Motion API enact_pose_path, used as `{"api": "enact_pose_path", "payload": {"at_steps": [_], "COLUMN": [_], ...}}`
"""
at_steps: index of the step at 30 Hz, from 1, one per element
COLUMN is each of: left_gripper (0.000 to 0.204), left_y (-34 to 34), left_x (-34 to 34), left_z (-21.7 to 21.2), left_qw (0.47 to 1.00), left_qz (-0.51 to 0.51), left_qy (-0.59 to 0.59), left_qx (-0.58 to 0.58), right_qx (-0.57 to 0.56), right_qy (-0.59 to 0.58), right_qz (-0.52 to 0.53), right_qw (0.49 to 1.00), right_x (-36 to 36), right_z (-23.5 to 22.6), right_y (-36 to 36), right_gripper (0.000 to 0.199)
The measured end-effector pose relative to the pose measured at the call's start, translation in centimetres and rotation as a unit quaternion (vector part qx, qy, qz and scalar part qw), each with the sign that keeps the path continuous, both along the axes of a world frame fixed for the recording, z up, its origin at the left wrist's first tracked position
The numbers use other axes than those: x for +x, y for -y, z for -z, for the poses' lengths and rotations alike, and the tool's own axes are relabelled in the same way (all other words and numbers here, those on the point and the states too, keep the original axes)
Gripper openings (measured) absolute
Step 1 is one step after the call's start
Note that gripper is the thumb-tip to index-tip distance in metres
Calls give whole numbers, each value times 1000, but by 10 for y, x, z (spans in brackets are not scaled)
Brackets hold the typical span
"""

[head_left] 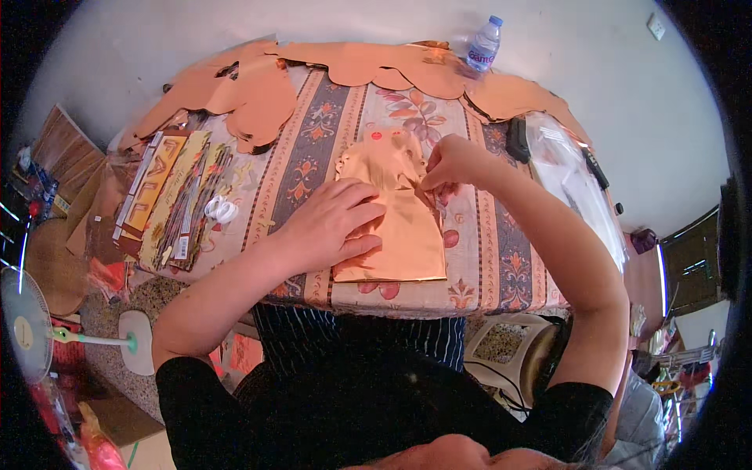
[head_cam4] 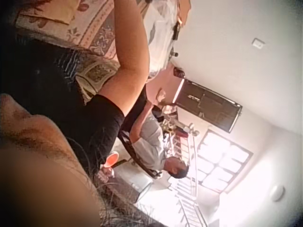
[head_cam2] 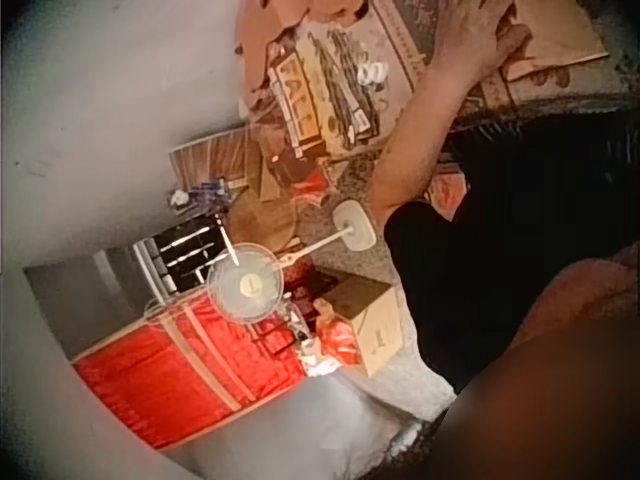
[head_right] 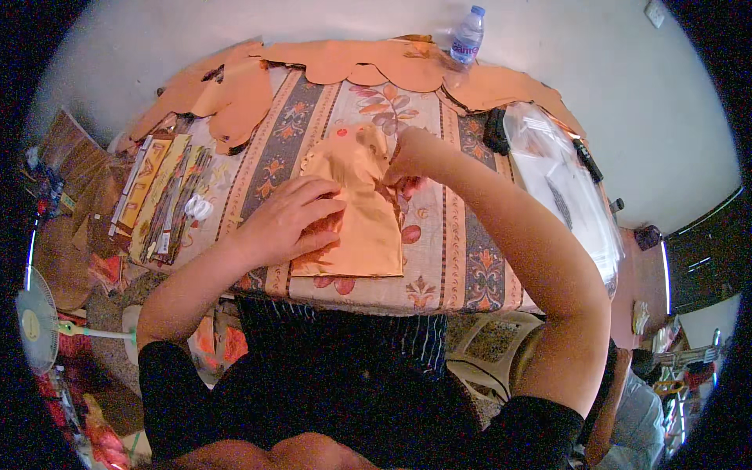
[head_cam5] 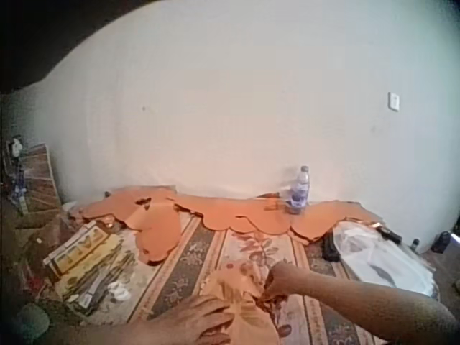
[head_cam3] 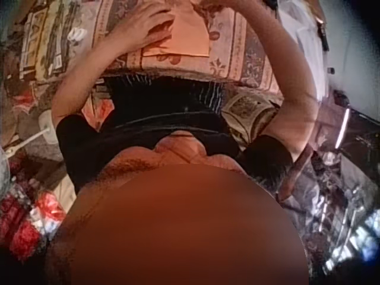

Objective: Folding a copper-colored foil balloon and placing it on a cardboard backing inside a plastic sleeve.

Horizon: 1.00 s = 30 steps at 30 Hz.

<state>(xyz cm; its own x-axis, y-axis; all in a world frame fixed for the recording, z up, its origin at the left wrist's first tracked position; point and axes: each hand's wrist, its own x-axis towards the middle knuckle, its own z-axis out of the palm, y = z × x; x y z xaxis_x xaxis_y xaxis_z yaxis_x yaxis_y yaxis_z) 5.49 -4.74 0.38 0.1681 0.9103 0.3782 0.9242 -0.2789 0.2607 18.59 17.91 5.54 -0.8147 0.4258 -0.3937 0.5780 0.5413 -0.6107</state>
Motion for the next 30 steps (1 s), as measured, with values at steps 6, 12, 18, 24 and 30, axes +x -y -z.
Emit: {"api": "enact_pose_path", "payload": {"at_steps": [6,12,18,24,30], "left_gripper": [43,44,42,38,41], "left_y": [-2,0,0,-3,-2], "left_x": [-1,-2,-2,1,1], "left_z": [3,4,3,0,-3], "left_qw": [1000,1000,1000,1000,1000], "left_qz": [7,0,9,15,10], "left_qy": [3,4,14,2,-2], "left_qx": [8,5,-3,26,-7], "right_qx": [-41,96,299,350,379], "right_qy": [-29,-276,-321,-332,-302], "right_qz": [8,-53,-198,-200,-227], "right_qw": [999,955,877,853,845], "right_x": [6,40,75,76,76], "right_z": [6,30,38,45,44], "right_y": [-5,-3,13,16,15], "right_gripper": [19,11,24,30,32]}}
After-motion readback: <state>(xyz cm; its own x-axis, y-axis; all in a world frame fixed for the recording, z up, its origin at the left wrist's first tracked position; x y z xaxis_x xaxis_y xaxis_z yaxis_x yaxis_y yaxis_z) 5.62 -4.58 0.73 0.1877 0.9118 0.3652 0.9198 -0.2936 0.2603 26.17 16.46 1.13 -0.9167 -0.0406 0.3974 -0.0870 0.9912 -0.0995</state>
